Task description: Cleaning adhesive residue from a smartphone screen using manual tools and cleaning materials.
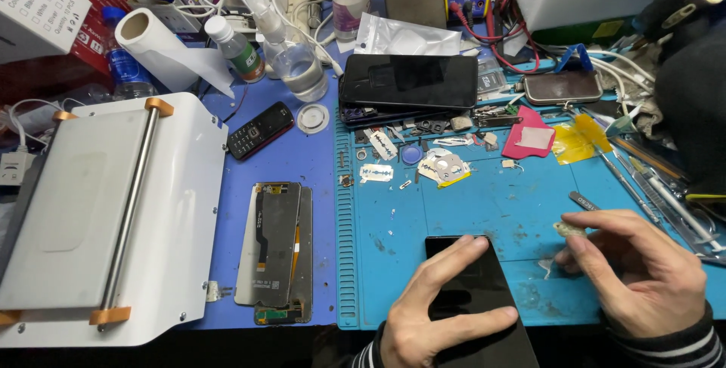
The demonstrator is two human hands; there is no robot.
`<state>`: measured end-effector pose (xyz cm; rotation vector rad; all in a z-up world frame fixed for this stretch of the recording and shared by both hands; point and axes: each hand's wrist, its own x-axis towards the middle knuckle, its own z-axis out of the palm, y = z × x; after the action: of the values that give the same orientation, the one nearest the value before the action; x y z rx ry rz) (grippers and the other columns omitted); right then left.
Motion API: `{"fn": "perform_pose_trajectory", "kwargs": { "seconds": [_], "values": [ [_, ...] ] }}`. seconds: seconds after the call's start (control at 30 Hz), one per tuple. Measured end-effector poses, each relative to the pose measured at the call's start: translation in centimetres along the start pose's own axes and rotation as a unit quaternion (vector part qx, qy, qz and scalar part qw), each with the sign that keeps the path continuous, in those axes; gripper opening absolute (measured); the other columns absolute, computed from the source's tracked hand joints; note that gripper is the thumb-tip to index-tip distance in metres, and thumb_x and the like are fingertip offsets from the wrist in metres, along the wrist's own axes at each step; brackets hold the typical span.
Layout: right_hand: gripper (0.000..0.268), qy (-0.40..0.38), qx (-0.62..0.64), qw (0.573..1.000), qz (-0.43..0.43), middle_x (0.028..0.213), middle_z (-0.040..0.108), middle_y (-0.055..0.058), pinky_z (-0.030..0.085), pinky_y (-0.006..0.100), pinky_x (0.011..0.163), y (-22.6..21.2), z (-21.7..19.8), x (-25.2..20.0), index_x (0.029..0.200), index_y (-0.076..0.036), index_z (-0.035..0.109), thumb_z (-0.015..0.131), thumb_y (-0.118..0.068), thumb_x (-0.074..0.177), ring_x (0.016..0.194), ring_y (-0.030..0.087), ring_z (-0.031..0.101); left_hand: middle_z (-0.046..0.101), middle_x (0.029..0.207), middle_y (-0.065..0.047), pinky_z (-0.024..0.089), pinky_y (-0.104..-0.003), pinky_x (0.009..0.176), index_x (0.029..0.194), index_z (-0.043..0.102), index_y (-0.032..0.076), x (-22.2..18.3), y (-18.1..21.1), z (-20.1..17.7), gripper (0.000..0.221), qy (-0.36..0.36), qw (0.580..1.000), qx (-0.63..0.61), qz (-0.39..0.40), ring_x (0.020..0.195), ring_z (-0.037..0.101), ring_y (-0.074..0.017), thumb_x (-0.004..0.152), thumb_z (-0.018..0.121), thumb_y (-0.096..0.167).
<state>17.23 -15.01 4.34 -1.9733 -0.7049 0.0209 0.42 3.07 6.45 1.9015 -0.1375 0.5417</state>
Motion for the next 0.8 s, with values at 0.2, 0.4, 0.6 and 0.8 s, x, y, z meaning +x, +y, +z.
{"fn": "perform_pose_trajectory", "kwargs": {
  "seconds": [0.2, 0.4, 0.6, 0.8],
  "values": [
    [0.022, 0.011, 0.022, 1.0, -0.009, 0.101, 0.07, 0.019, 0.061, 0.023, 0.067, 0.3, 0.3, -0.3, 0.113, 0.008, 0.068, 0.067, 0.004, 0.091, 0.064, 0.019, 0.073, 0.059, 0.147, -0.022, 0.046, -0.045, 0.131, 0.132, 0.061, 0.006, -0.3, 0.2, -0.3, 0.028, -0.143, 0.984, -0.103, -0.015, 0.144, 0.061, -0.0379, 0.115, 0.045, 0.021],
    [0.023, 0.01, -0.004, 1.0, -0.027, 0.105, 0.07, 0.021, 0.061, 0.025, 0.069, -0.1, 0.3, -0.2, 0.113, 0.01, 0.068, 0.069, 0.005, 0.091, 0.066, 0.02, 0.074, 0.052, 0.154, -0.018, 0.037, -0.039, 0.135, 0.141, 0.051, 0.003, -1.6, -0.8, 0.2, 0.037, -0.25, 0.95, -0.17, -0.073, 0.148, 0.052, -0.029, 0.117, 0.033, 0.023],
    [0.01, -0.025, -0.114, 0.984, -0.136, 0.111, 0.073, 0.027, 0.055, 0.039, 0.097, 0.3, -0.1, -0.5, 0.113, 0.014, 0.071, 0.072, 0.014, 0.103, 0.1, 0.033, 0.071, 0.064, 0.137, -0.023, 0.068, -0.041, 0.088, 0.123, 0.07, -0.002, -4.0, -3.5, 2.4, 0.022, -0.059, 0.969, 0.16, 0.179, 0.13, 0.066, -0.0456, 0.113, 0.051, 0.001],
    [0.017, -0.069, -0.058, 0.991, -0.101, 0.129, 0.059, 0.04, 0.057, 0.042, 0.106, 1.5, 0.4, -1.3, 0.128, 0.026, 0.059, 0.067, 0.029, 0.113, 0.117, 0.041, 0.063, 0.074, 0.127, -0.014, 0.049, -0.025, 0.067, 0.116, 0.077, 0.002, -3.2, -2.6, 3.1, 0.027, -0.022, 0.939, 0.288, 0.185, 0.122, 0.075, -0.0291, 0.112, 0.051, 0.005]
  ]
}}
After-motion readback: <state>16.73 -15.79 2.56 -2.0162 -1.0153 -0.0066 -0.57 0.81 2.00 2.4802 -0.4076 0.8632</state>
